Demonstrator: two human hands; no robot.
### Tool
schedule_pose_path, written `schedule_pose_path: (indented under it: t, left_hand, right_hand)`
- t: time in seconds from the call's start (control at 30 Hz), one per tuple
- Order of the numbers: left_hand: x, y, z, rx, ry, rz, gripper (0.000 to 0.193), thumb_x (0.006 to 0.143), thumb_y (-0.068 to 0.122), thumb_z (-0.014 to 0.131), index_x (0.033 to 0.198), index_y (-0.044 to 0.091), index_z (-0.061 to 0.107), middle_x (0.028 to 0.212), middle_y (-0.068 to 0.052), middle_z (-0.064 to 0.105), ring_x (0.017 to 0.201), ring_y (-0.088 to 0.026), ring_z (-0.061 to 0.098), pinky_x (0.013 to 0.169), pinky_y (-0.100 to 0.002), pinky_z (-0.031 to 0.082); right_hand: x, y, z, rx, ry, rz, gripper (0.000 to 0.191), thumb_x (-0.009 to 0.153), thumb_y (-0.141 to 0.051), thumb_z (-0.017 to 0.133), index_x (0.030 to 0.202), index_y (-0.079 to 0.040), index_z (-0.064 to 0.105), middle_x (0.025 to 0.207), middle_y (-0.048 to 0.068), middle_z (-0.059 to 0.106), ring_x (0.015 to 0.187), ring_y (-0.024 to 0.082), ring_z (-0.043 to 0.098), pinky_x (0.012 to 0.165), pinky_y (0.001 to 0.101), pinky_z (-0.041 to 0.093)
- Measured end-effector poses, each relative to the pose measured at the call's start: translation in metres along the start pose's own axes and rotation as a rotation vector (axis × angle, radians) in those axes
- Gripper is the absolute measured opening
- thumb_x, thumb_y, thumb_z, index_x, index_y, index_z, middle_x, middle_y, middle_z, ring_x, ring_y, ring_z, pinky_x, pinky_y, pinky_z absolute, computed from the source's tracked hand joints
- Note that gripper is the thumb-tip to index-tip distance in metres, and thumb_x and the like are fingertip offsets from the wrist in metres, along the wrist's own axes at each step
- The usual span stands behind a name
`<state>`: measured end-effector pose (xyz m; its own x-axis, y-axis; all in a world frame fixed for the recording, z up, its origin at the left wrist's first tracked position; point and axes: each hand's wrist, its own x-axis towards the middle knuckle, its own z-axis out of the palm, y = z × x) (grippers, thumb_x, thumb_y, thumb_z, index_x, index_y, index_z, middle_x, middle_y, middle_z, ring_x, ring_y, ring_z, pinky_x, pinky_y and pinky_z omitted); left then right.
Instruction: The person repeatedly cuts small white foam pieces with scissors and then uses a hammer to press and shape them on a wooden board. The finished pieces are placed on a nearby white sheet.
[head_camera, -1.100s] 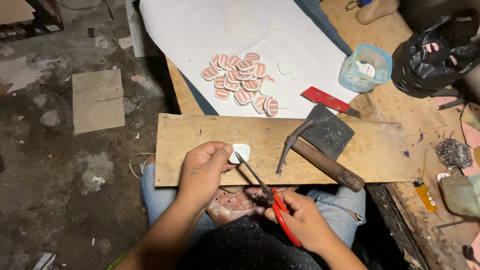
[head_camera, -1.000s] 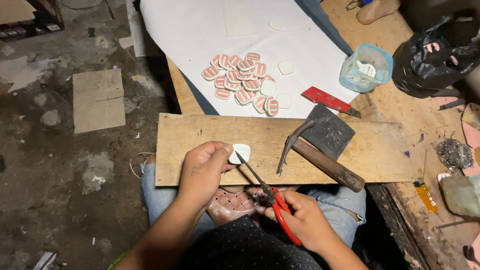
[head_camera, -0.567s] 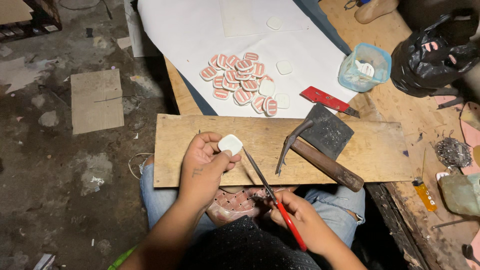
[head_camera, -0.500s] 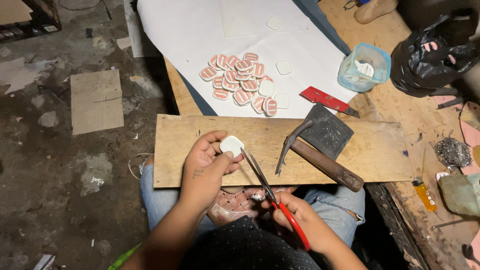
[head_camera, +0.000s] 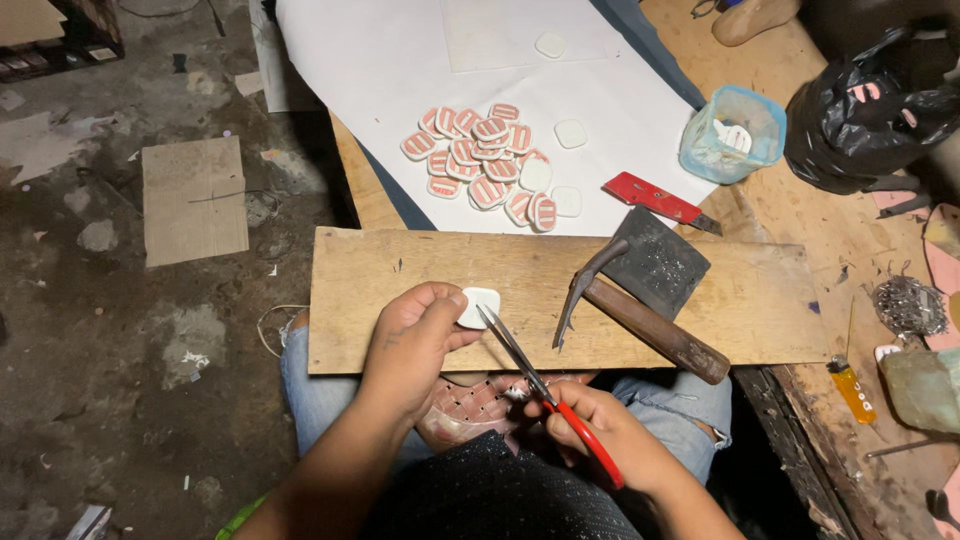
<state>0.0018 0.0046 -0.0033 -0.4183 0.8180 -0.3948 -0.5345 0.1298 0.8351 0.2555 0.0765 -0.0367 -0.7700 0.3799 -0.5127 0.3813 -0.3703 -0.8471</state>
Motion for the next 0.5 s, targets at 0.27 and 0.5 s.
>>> schedule_pose_path:
  t: [0.27, 0.5]
  left_hand:
    - [-0.001, 0.000, -0.001, 0.010, -0.039, 0.060, 0.021, 0.099, 0.017, 0.057, 0.094, -0.001, 0.067, 0.091, -0.011, 0.073, 0.084, -0.017, 0.070, 0.085, -0.035, 0.060]
    - [0.002, -0.007, -0.003, 0.016, -0.001, 0.041, 0.021, 0.098, 0.017, 0.058, 0.093, -0.001, 0.067, 0.088, -0.009, 0.071, 0.082, -0.016, 0.069, 0.082, -0.034, 0.060]
  right_hand:
    - [0.002, 0.005, 0.003, 0.011, 0.116, 0.109, 0.027, 0.091, -0.025, 0.069, 0.109, -0.005, 0.073, 0.076, -0.002, 0.067, 0.052, 0.007, 0.055, 0.046, 0.0241, 0.046]
    - [0.003, 0.015, -0.001, -0.143, 0.153, -0.045, 0.017, 0.090, -0.018, 0.072, 0.100, -0.004, 0.075, 0.081, -0.005, 0.065, 0.066, 0.003, 0.058, 0.057, 0.0213, 0.048]
